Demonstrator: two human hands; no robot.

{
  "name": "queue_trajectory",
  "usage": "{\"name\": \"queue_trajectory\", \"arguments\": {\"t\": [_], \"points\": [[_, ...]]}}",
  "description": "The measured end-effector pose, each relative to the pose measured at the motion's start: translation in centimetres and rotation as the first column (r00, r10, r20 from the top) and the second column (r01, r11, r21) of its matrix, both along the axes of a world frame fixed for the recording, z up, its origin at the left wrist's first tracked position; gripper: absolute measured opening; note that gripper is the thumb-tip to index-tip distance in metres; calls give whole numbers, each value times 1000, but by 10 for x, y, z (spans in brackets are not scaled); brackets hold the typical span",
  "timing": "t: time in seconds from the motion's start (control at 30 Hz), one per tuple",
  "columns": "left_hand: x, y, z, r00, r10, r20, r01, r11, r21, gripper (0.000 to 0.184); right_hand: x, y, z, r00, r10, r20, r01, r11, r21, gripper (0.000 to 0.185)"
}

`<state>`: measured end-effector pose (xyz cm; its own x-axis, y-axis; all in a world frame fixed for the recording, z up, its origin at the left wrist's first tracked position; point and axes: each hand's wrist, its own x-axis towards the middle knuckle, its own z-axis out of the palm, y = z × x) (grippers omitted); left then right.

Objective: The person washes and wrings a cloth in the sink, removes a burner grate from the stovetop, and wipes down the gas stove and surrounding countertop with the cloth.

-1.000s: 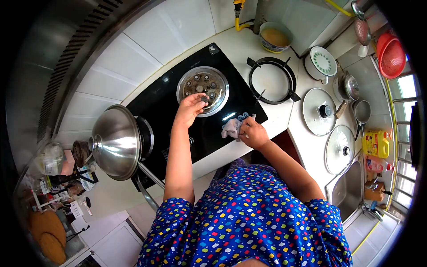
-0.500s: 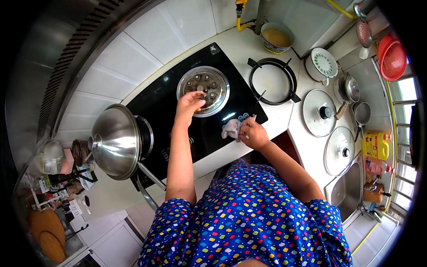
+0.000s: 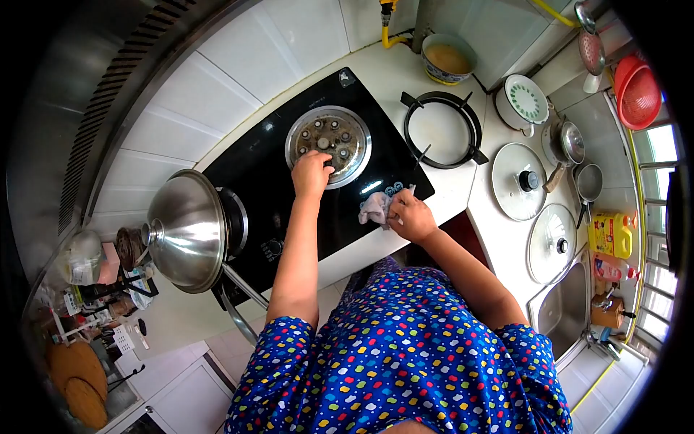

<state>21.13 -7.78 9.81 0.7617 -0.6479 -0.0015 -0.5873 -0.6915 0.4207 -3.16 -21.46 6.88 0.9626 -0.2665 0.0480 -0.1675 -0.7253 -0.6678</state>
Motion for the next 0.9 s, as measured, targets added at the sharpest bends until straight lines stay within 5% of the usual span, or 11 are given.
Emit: {"name": "queue_trajectory", "arguments": {"t": [0.47, 0.63, 0.9], "points": [[10, -15, 9, 990, -126, 60, 114, 979, 166, 21, 1, 1, 0, 1000, -8, 30, 9, 1000, -19, 12], [12, -24, 11, 985, -157, 72, 120, 920, 373, 26, 1, 2, -5, 1000, -11, 11, 11, 1000, -21, 12], [12, -19, 10, 981, -182, 70, 147, 926, 348, 21, 3, 1, -2, 1000, -17, 0, 17, 1000, -11, 13]]}}
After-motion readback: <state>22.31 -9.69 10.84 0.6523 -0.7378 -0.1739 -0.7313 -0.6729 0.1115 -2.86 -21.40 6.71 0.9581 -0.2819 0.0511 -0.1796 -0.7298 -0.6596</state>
